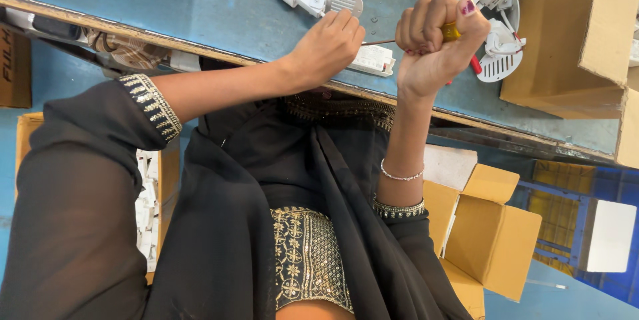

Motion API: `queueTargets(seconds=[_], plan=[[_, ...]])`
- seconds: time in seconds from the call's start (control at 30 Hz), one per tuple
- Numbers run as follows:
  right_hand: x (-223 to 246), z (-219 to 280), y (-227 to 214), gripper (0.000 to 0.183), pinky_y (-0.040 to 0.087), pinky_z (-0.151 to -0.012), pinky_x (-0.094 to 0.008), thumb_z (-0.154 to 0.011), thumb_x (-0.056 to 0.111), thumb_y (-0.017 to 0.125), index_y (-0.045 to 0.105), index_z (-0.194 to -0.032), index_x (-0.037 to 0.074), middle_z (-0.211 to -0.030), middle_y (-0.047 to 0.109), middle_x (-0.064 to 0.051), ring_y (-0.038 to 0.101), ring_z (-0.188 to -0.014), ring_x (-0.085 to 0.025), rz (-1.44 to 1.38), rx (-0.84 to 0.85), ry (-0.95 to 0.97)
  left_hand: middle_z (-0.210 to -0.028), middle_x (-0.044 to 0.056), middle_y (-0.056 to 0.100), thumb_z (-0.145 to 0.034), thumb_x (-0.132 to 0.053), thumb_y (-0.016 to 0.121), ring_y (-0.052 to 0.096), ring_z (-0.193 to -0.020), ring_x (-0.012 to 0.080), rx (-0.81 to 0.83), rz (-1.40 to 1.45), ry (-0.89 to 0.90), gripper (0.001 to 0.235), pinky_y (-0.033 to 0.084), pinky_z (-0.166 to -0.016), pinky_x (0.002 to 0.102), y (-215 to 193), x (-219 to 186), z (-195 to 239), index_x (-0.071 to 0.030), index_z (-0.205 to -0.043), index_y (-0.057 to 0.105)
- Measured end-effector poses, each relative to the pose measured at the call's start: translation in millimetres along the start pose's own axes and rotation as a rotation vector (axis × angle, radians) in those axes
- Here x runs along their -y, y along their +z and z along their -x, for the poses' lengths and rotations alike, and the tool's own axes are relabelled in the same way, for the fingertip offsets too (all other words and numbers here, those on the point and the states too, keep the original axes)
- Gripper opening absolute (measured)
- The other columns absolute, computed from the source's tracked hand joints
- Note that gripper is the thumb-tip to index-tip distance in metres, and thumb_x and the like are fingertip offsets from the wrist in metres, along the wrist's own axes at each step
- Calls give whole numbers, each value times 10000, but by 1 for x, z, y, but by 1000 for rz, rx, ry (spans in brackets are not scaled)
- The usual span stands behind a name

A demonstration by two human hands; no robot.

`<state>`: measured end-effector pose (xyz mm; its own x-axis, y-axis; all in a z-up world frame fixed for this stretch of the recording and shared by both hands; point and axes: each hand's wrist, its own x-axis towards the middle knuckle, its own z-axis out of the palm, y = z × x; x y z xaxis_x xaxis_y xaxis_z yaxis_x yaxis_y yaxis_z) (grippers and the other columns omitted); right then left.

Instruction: The person assembles white plastic electrical components on a blue workbench using a screwdriver and pliers. They repeatedly attach parts, tighten screws, and place finished units into a cardboard box.

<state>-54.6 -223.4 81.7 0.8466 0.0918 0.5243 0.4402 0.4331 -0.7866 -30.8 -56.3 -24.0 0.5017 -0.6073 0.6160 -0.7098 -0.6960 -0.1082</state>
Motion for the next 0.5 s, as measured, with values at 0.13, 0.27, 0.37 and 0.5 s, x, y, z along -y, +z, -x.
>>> queueTargets(seconds=[0.13, 0.27, 0.37, 0.5], plan=[[-4, 1, 5, 535, 122, -421, -310, -1095, 412, 379, 261, -678, 100, -527, 232, -33, 138, -445, -116, 23, 2, 3, -920, 118, 616, -835, -104, 641, 591, -952, 239, -18, 25, 17, 98, 496, -842, 321, 0, -1, 2, -40, -904, 612], [-3, 1, 8, 537, 121, -427, -307, -1097, 405, 394, 263, -677, 98, -528, 229, -30, 142, -451, -111, 35, 9, 19, -968, 132, 629, -717, -12, 676, 608, -1012, 278, 21, 225, 44, 202, 521, -883, 357, -6, 15, 3, -23, -911, 618], [-3, 2, 9, 541, 121, -424, -304, -1093, 410, 397, 258, -671, 101, -524, 230, -33, 139, -452, -108, 65, 1, -9, -984, 138, 632, -670, 35, 708, 612, -1041, 308, 57, 337, 92, 270, 524, -903, 385, -11, 28, 2, -9, -922, 624], [-3, 5, 9, 530, 131, -428, -309, -1094, 403, 386, 268, -678, 97, -532, 235, -30, 148, -458, -112, 69, 10, -12, -967, 149, 637, -675, 19, 719, 610, -1024, 321, 102, 371, 99, 244, 521, -896, 403, -15, 28, -1, 0, -903, 635]])
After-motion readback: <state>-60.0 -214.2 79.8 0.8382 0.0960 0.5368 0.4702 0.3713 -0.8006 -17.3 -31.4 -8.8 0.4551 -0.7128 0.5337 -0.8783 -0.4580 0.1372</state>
